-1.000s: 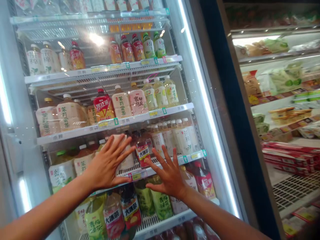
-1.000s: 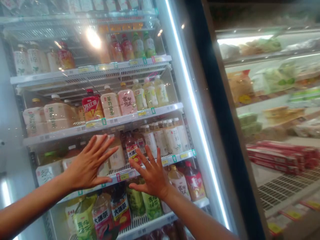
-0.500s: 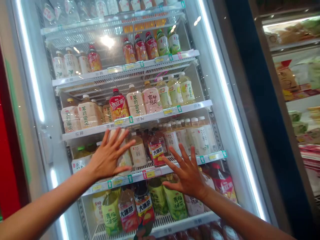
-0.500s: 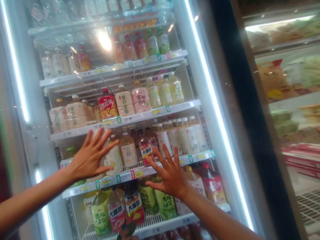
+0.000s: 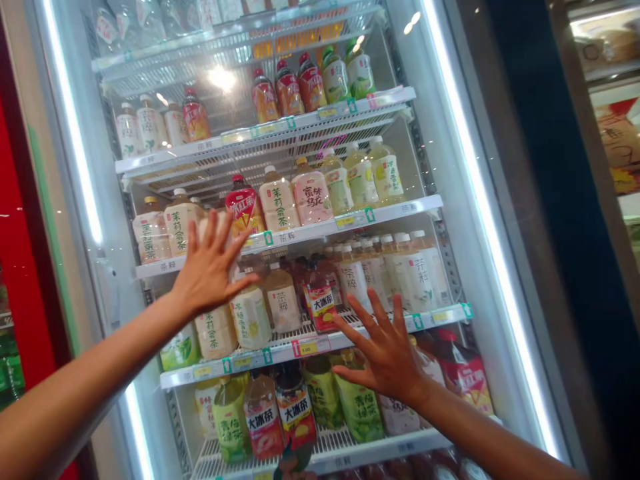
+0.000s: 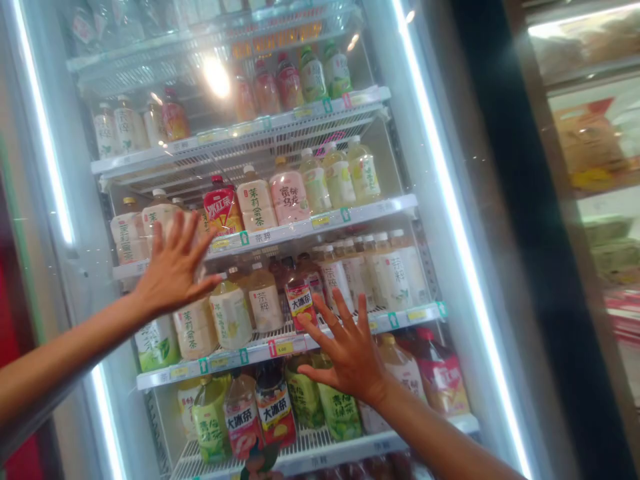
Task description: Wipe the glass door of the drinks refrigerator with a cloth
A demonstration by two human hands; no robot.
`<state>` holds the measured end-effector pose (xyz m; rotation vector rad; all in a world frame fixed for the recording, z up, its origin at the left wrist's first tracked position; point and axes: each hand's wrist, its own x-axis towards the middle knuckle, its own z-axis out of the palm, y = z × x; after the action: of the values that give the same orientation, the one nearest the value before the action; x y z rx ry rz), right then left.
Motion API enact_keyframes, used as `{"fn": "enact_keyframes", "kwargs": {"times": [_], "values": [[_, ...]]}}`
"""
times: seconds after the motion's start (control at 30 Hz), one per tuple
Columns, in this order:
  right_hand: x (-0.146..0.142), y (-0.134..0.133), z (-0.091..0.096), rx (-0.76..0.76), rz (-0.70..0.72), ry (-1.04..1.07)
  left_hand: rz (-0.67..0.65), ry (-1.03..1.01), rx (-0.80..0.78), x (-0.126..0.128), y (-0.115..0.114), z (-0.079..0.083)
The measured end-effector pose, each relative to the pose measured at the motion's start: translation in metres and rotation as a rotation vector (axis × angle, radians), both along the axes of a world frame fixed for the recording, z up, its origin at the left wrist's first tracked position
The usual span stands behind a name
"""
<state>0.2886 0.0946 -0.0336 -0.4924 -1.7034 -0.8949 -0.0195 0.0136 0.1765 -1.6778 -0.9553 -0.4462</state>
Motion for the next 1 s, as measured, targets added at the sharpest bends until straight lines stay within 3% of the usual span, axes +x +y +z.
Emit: {"fn": "enact_keyframes", "kwargs": {"times": [0.07, 0.1, 0.17, 0.23, 0.3, 0.33, 0.43, 0.5, 0.53, 0.67, 0.73, 0.83, 0.9, 0.93, 1.0], "values": [[0.0, 0.0, 0.0, -0.004, -0.009, -0.004, -0.01, -0.152, 0.087, 0.011, 0.008, 0.025], [0.0, 0.001, -0.001, -0.005, -0.013, -0.005, -0.021, -0.172, 0.103, 0.017, 0.01, 0.023], [0.0, 0.001, -0.001, -0.005, -0.017, -0.007, -0.051, -0.062, 0.058, 0.024, 0.007, -0.005], [0.0, 0.003, -0.001, -0.001, -0.017, -0.004, -0.076, 0.198, -0.071, 0.027, 0.001, -0.039], [0.0, 0.003, -0.001, -0.003, -0.014, 0.002, -0.071, 0.313, -0.124, 0.031, -0.001, -0.047], [0.0, 0.004, -0.001, -0.003, -0.01, 0.004, -0.06, 0.289, -0.11, 0.036, 0.002, -0.037], [0.0, 0.003, -0.001, 0.008, 0.005, 0.005, -0.039, 0.036, 0.02, 0.064, 0.023, 0.018], [0.001, 0.003, -0.001, 0.015, 0.017, 0.005, -0.071, -0.026, 0.066, 0.091, 0.036, 0.037], [0.001, 0.003, -0.001, 0.016, 0.025, 0.008, -0.095, 0.008, 0.056, 0.103, 0.041, 0.034], [0.002, 0.004, -0.001, 0.01, 0.051, 0.023, -0.154, 0.364, -0.122, 0.132, 0.04, -0.002], [0.002, 0.004, -0.001, 0.008, 0.058, 0.026, -0.132, 0.442, -0.178, 0.142, 0.042, 0.008], [0.002, 0.003, 0.0, 0.006, 0.061, 0.031, -0.092, 0.31, -0.128, 0.168, 0.057, 0.055], [0.001, 0.002, 0.001, 0.014, 0.065, 0.036, -0.101, 0.227, -0.085, 0.185, 0.067, 0.072], [0.001, 0.002, 0.001, 0.019, 0.068, 0.039, -0.112, 0.23, -0.083, 0.189, 0.068, 0.07], [0.001, 0.003, 0.001, 0.024, 0.072, 0.048, -0.131, 0.314, -0.118, 0.183, 0.063, 0.05]]}}
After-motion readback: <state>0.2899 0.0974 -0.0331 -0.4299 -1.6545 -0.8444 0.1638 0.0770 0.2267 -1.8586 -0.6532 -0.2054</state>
